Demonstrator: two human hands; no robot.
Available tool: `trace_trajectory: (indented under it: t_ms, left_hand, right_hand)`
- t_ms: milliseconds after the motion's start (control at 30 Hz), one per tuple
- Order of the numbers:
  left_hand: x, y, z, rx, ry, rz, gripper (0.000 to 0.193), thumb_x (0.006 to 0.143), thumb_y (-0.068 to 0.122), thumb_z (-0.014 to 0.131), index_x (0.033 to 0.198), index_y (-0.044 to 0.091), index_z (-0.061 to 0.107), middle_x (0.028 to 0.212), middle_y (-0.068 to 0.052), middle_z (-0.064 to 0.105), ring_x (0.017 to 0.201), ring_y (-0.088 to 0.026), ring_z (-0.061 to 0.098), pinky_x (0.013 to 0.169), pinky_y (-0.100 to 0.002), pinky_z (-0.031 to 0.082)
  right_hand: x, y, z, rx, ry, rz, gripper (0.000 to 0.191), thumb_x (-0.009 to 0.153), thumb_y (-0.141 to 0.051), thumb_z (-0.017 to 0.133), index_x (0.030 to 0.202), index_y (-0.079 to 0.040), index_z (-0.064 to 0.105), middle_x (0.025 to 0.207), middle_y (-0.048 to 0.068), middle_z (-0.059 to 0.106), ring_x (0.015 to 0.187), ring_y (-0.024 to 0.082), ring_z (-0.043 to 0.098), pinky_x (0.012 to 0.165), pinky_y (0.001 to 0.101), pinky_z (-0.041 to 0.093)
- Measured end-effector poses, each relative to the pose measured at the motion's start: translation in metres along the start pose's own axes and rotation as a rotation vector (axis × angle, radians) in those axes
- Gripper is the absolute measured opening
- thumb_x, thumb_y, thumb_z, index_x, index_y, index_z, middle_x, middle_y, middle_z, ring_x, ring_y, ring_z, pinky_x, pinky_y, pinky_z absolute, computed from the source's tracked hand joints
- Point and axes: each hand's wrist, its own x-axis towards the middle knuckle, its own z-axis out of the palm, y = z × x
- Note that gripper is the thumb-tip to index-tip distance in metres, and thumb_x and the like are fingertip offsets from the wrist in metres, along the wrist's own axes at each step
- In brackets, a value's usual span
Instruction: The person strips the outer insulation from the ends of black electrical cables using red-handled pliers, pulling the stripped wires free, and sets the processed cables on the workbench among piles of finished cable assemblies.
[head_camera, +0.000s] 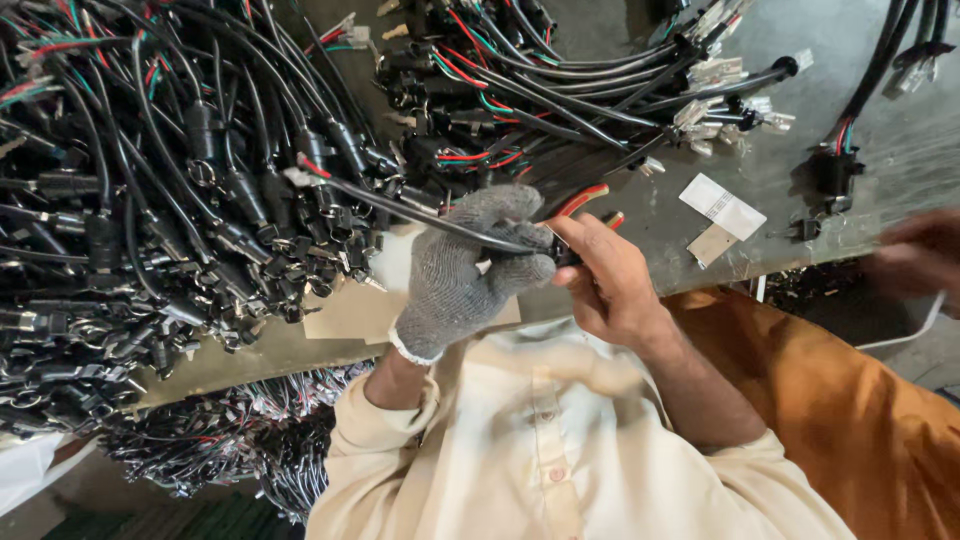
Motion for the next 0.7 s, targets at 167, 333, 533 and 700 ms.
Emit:
trace_trajectory:
  t_ms: [167,333,533,700]
  left_hand:
    - [-0.009,0.008,0.012,0.153,0.094,0.162,0.032,0.098,0.019,0.075,0.128,0.012,0.068,0.14,-0.014,0.066,0.121,-0.03,0.07,0.103,-0.039,0.056]
    - [-0.01,0.006,0.025,0.283,0.202,0.131,0.037,0.1,0.025,0.076,0.129,0.007,0.062,0.132,-0.012,0.066,0.124,-0.035,0.061,0.109,-0.045,0.047]
    - [-0.001,-0.008,0.013,-0.072,-0.055,0.334,0.037,0.101,0.016,0.069,0.136,0.006,0.063,0.143,-0.014,0.063,0.137,-0.035,0.059,0.116,-0.044,0.042]
    - [-0.002,-0.015,0.01,-0.21,-0.113,0.183,0.033,0.099,0.015,0.072,0.131,0.008,0.068,0.137,-0.01,0.068,0.132,-0.031,0.062,0.116,-0.043,0.047]
  right_hand:
    - [-0.007,0.013,0.007,0.411,0.017,0.074,0.037,0.109,-0.022,0.055,0.137,0.002,0.053,0.101,0.005,0.056,0.086,0.013,0.05,0.076,0.0295,0.043]
    - [-0.008,0.025,0.01,0.578,-0.065,0.363,0.028,0.108,-0.028,0.055,0.11,-0.001,0.061,0.077,-0.004,0.049,0.07,0.006,0.04,0.064,0.0248,0.033]
    - [-0.004,0.027,0.018,0.53,-0.057,0.254,0.034,0.099,-0.026,0.051,0.116,0.001,0.062,0.08,-0.006,0.055,0.072,0.003,0.044,0.062,0.0241,0.037]
    - [-0.005,0.053,0.025,0.475,-0.225,0.385,0.031,0.106,-0.029,0.056,0.101,0.001,0.062,0.07,-0.003,0.048,0.066,0.006,0.04,0.059,0.0235,0.036]
